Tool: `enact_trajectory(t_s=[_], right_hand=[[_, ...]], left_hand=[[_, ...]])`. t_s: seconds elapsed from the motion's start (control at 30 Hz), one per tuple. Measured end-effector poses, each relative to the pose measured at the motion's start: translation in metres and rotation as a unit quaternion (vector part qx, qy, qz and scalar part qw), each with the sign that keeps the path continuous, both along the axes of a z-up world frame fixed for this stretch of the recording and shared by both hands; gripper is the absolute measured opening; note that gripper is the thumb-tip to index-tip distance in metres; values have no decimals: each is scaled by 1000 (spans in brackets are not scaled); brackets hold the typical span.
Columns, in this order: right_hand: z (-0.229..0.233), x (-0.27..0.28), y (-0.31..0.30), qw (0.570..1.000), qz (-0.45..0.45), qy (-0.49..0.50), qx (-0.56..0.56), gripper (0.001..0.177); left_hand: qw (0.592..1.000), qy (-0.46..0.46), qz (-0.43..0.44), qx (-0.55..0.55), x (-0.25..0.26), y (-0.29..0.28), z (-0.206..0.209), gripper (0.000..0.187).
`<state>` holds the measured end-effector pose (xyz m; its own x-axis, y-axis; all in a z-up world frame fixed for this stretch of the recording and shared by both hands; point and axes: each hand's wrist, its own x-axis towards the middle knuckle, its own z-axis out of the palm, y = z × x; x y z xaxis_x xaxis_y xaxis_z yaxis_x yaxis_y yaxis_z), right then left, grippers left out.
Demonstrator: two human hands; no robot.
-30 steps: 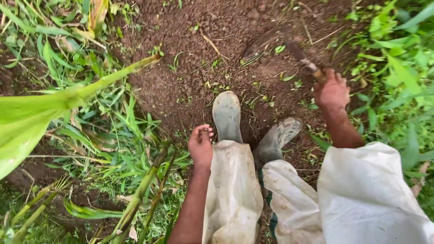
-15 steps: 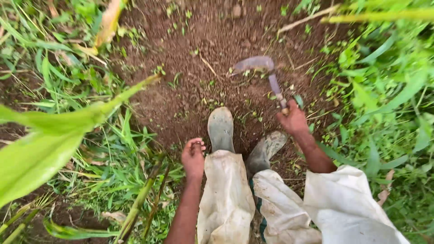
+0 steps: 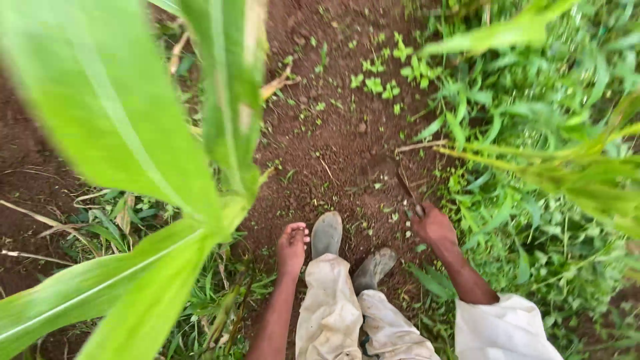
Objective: The person removes weeds from around corn plants in a field. They first pull weeds by hand, then walk through the rows, and finally use a hoe to dig and clear more weeds from the soil.
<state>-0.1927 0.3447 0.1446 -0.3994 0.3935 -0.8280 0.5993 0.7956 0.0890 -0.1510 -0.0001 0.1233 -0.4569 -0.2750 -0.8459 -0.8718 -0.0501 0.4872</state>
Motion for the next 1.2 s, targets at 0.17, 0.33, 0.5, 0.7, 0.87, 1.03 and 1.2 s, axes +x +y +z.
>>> enact_trajectory(t_s=[0.17,0.33,0.5,0.7,0.87,1.03,1.2], right_hand=[[60,-16,7,1000,-4,-1,-21,48],[86,-27,31,999,-7,9,-33,44],[73,-45,74,996,64,44,-38,35],[24,-114,132,975,208,55,-61,21],[92,-184,102,980,40,24,-194,8],[92,-246,111,983,95,-34,-151,31],[92,-277,106,969,141,24,-201,14]], left_hand=[[999,-26,-28,0,9,-31,-6,27],[996,-33,76,-26,25,-32,-11,17],[980,-1,195,-44,27,-5,-4,13],[913,80,399,-24,52,80,-33,9],[933,-70,340,-95,33,152,84,15],[900,-114,406,-108,47,208,131,15],[878,-156,440,-106,62,205,222,15]])
